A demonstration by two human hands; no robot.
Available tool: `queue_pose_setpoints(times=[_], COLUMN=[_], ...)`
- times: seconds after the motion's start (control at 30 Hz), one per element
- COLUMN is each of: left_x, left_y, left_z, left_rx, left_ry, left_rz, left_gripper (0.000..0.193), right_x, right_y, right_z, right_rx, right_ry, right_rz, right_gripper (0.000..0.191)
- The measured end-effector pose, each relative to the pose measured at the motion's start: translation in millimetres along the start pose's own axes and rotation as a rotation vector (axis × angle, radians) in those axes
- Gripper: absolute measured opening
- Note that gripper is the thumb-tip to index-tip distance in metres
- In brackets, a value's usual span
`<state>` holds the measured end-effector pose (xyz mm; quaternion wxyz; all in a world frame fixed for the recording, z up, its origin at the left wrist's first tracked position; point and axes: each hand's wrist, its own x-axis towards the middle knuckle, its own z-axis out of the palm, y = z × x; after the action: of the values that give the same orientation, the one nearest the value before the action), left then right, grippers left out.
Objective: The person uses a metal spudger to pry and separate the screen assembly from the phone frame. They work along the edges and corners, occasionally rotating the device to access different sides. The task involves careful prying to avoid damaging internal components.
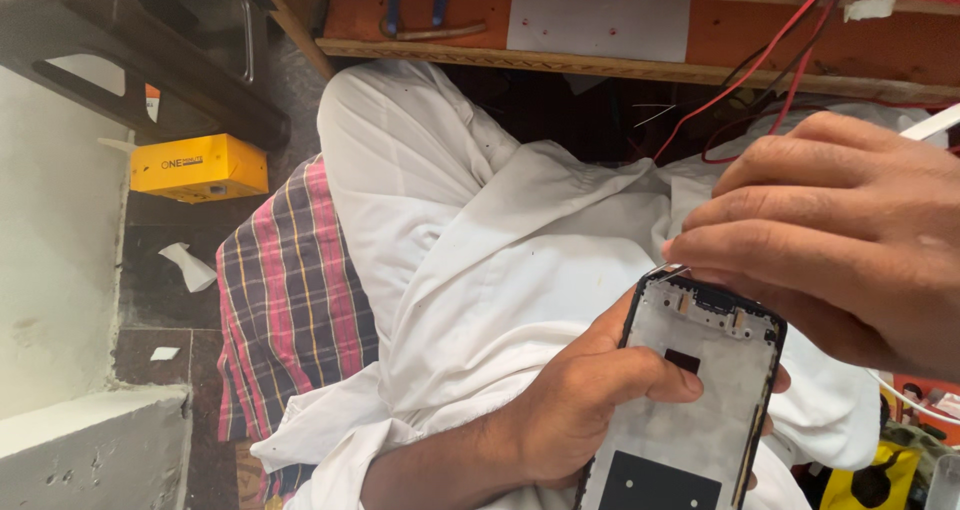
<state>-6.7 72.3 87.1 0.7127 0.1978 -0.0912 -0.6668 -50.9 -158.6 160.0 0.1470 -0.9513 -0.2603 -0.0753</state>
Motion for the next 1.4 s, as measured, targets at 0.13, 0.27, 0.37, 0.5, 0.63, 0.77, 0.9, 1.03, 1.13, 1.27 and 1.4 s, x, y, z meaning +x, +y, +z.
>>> queue_pose_setpoints(times=[0.13,0.27,0.37,0.5,0.63,0.77,0.9,1.03,1.13,1.27,1.4], left_x=[2.6,3.1,3.1,5.0,5.4,5.8,4.7,5.4,6.7,8.1,7.9], left_y=[-0.1,0.4,2.2,5.9,7.7,7.1,5.9,5.3,6.2,7.5,7.6], left_z=[-0.3,-0.8,0.4,4.0,6.1,3.3,-0.4,0.3,2.2,4.5,5.9], left_rx=[0.005,0.011,0.001,0.001,0.007,0.052,0.048,0.049,0.055,0.041,0.028], left_ry=[-0.004,-0.015,-0.015,0.0,0.001,0.007,-0.019,-0.012,-0.004,-0.025,-0.033], left_rz=[-0.004,-0.005,-0.009,-0.022,-0.015,-0.017,0.004,0.001,-0.02,-0.007,-0.001], left_gripper=[0.066,0.061,0.06,0.074,0.077,0.078,0.072,0.067,0.072,0.068,0.07], right_x=[2.0,3.2,5.1,4.8,6.3,9.5,11.3,11.9,11.5,10.7,10.4], right_y=[1.4,4.8,9.9,14.3,17.9,18.2,13.1,11.3,11.5,10.1,9.3], right_z=[0.5,1.4,5.4,7.5,7.2,7.3,10.0,8.7,6.5,5.8,3.8], right_rx=[0.0,0.036,0.111,0.165,0.22,0.249,0.293,0.298,0.31,0.317,0.284], right_ry=[0.011,0.021,0.051,0.062,0.079,0.088,0.126,0.13,0.143,0.154,0.159], right_rz=[-0.052,-0.075,-0.091,-0.064,-0.071,-0.073,-0.029,-0.009,-0.015,-0.001,-0.02], right_gripper=[0.037,0.035,0.03,0.028,0.029,0.029,0.027,0.029,0.028,0.027,0.026])
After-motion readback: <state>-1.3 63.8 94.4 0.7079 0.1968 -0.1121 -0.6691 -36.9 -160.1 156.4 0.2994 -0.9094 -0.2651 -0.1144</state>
